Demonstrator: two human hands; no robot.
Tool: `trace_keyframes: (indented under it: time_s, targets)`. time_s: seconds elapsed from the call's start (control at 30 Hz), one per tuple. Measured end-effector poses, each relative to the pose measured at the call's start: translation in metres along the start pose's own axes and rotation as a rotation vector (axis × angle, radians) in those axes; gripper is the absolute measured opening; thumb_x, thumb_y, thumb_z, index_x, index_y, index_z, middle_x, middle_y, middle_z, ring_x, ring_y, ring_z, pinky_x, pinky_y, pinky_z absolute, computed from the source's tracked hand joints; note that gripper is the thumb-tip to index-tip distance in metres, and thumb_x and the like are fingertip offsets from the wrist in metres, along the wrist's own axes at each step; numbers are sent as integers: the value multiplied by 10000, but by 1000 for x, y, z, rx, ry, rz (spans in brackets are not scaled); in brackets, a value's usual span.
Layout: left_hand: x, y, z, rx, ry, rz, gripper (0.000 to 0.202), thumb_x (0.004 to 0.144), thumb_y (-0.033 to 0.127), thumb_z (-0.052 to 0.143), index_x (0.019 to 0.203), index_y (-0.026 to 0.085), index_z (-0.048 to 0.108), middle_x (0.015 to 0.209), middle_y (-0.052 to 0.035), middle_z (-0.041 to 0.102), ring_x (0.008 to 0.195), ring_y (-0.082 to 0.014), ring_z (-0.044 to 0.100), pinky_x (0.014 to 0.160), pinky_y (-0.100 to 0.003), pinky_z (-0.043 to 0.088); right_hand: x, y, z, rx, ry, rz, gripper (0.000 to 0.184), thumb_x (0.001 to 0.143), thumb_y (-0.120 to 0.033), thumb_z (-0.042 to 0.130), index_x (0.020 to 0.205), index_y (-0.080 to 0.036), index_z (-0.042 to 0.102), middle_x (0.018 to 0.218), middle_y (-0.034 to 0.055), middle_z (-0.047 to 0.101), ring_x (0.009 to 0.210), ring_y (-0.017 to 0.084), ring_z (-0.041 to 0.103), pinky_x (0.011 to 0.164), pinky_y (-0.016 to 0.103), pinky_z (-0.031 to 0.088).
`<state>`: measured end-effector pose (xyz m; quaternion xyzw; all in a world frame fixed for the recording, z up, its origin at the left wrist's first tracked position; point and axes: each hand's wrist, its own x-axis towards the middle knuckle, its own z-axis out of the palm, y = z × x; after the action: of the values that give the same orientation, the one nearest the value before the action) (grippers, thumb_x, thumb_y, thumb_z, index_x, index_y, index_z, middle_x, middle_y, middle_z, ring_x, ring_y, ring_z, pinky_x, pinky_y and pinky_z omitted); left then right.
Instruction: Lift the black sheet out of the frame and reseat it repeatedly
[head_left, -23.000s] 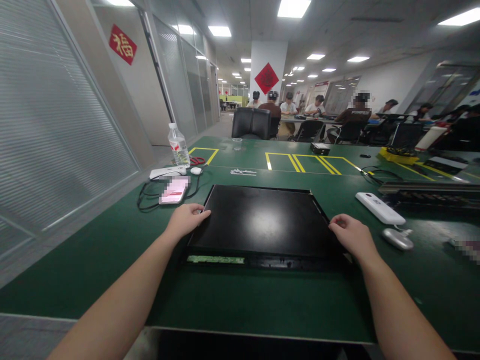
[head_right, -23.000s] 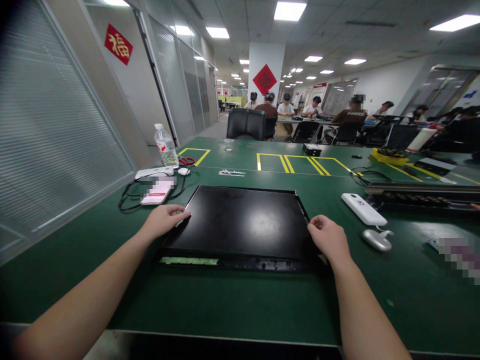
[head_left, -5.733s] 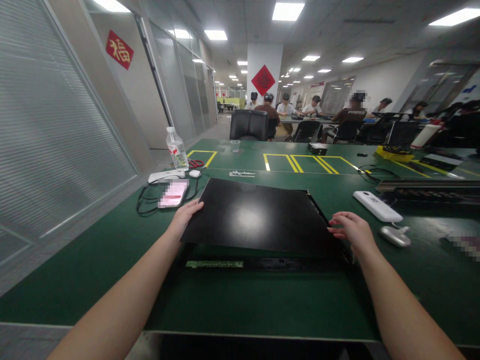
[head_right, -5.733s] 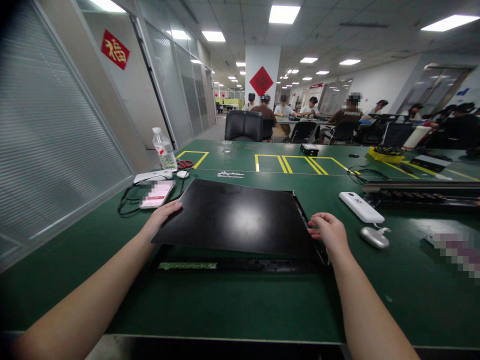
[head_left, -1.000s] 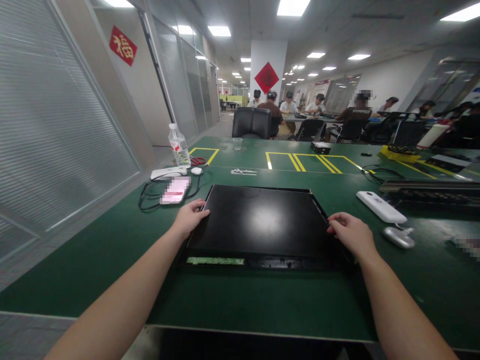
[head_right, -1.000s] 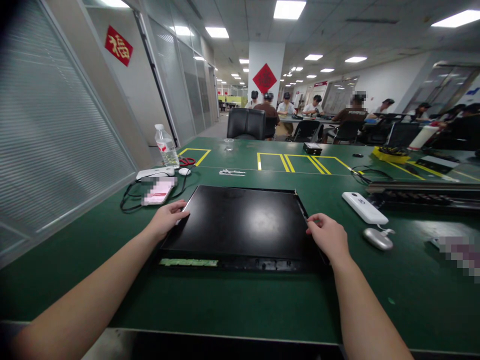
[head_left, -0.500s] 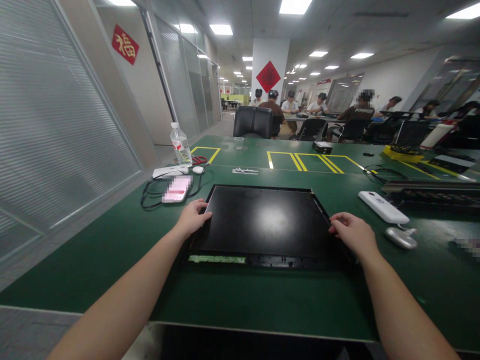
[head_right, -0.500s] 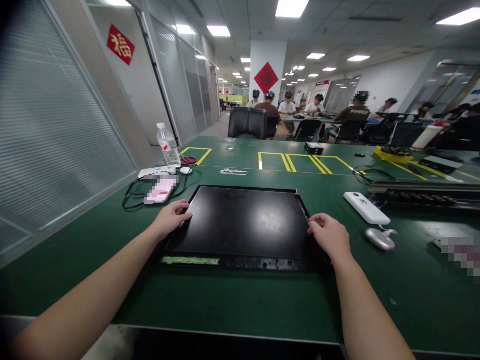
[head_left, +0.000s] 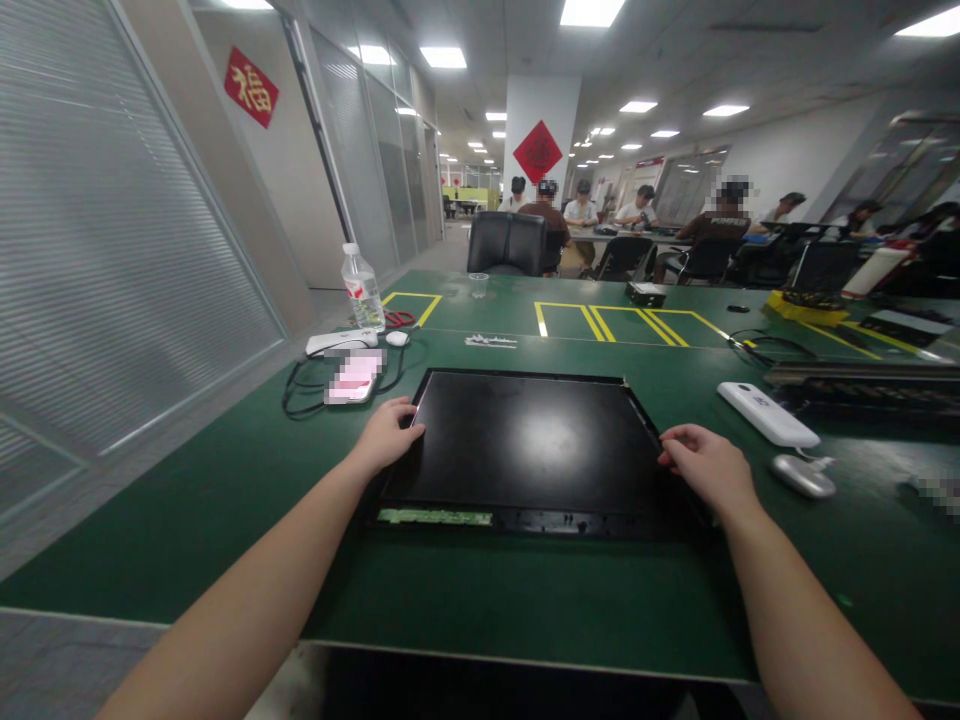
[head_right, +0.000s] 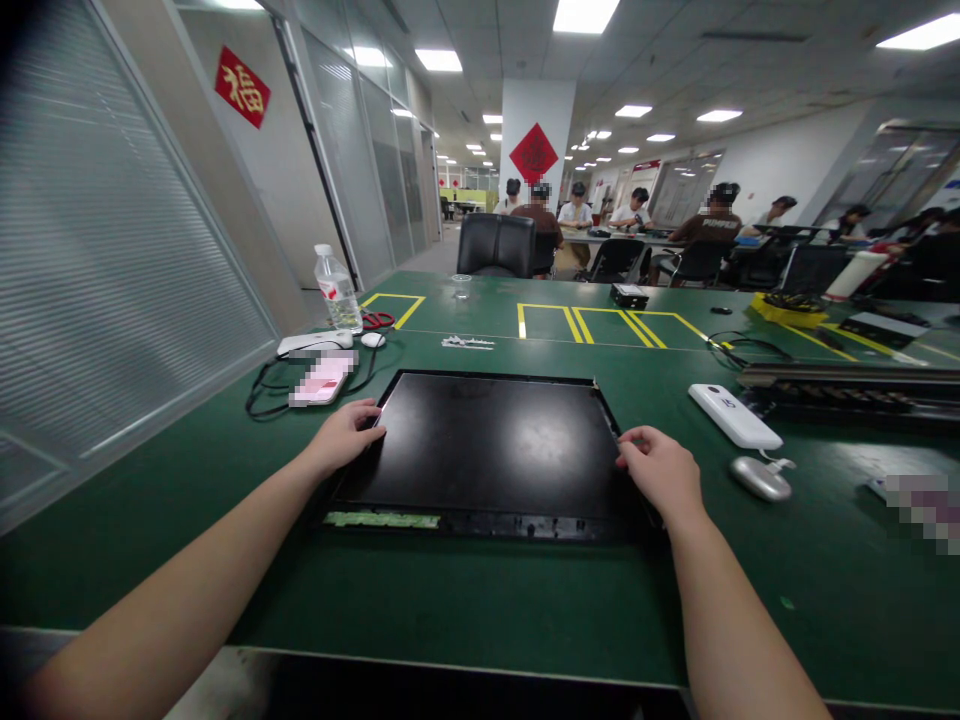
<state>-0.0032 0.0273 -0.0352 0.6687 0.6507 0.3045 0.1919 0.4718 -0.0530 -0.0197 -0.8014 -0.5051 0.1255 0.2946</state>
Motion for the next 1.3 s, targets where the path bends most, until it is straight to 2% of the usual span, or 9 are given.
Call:
trace_keyframes:
  time_s: [0.13,0.27,0.47,0.63,0.77,0.9,1.1,1.23,1.3]
  targets:
    - [-1,2,0,23,-23,-21,426,721,263,659,1107,98,735,1442,-187,533,1254,-321,577,1080,-383,440,-2,-4,-2,-16,-10,20,241,759,-386,539,877,-263,708,730,10,740,691,209,670,645,316,474]
    - [0,1,0,-7,-17,-43,429,709,247,659,1103,97,740,1440,-181,536,1236,-311,594,1074,-358,446,-5,-8,-4,-44,-14,28,227,760,-378,537,866,-269,706,736,-2,740,716,209,675,657,321,462]
    - [0,1,0,2,-2,-37,407,708,241,638,1078,118,755,1419,-168,558,1222,-315,601,1065,-379,452,-5,-9,-5,-50,-13,28,234,759,-382,534,862,-268,711,731,-2,740,714,208,674,662,323,458]
    - [-5,10,-2,77,-31,1,372,743,282,616,1055,140,760,1397,-167,569,1280,-323,552,1096,-408,407,-2,-3,-3,-21,14,-8,255,746,-397,549,873,-256,718,701,17,734,685,208,671,634,311,474]
    - [-9,16,-4,136,-41,65,449,759,311,613,1162,132,699,1331,-164,613,1268,-313,549,1079,-410,414,0,2,0,47,22,-28,263,742,-405,563,888,-248,715,686,22,730,641,197,660,631,305,497]
    - [-8,13,-11,171,0,65,531,764,320,602,1249,106,632,1293,-177,629,1209,-308,580,1017,-405,462,1,4,1,119,7,-15,269,742,-392,564,901,-235,714,705,36,734,641,196,665,637,307,511]
    - [-5,7,-23,310,14,46,461,774,339,586,1178,137,678,1272,-165,661,1232,-332,567,1068,-422,404,0,4,1,165,21,-8,273,723,-377,574,903,-224,712,714,49,735,681,210,678,655,317,519]
    - [-5,5,-24,402,10,-16,477,773,396,572,1155,137,695,1270,-182,658,1206,-360,571,1037,-445,417,-1,4,1,200,44,-13,281,718,-370,567,898,-211,712,710,55,730,686,210,685,666,317,516]
    - [-5,4,-24,433,6,-54,452,774,457,566,1084,166,718,1230,-182,668,1180,-373,575,989,-455,443,-2,3,0,210,66,-26,280,718,-368,558,889,-209,713,723,56,731,693,209,686,675,318,511]
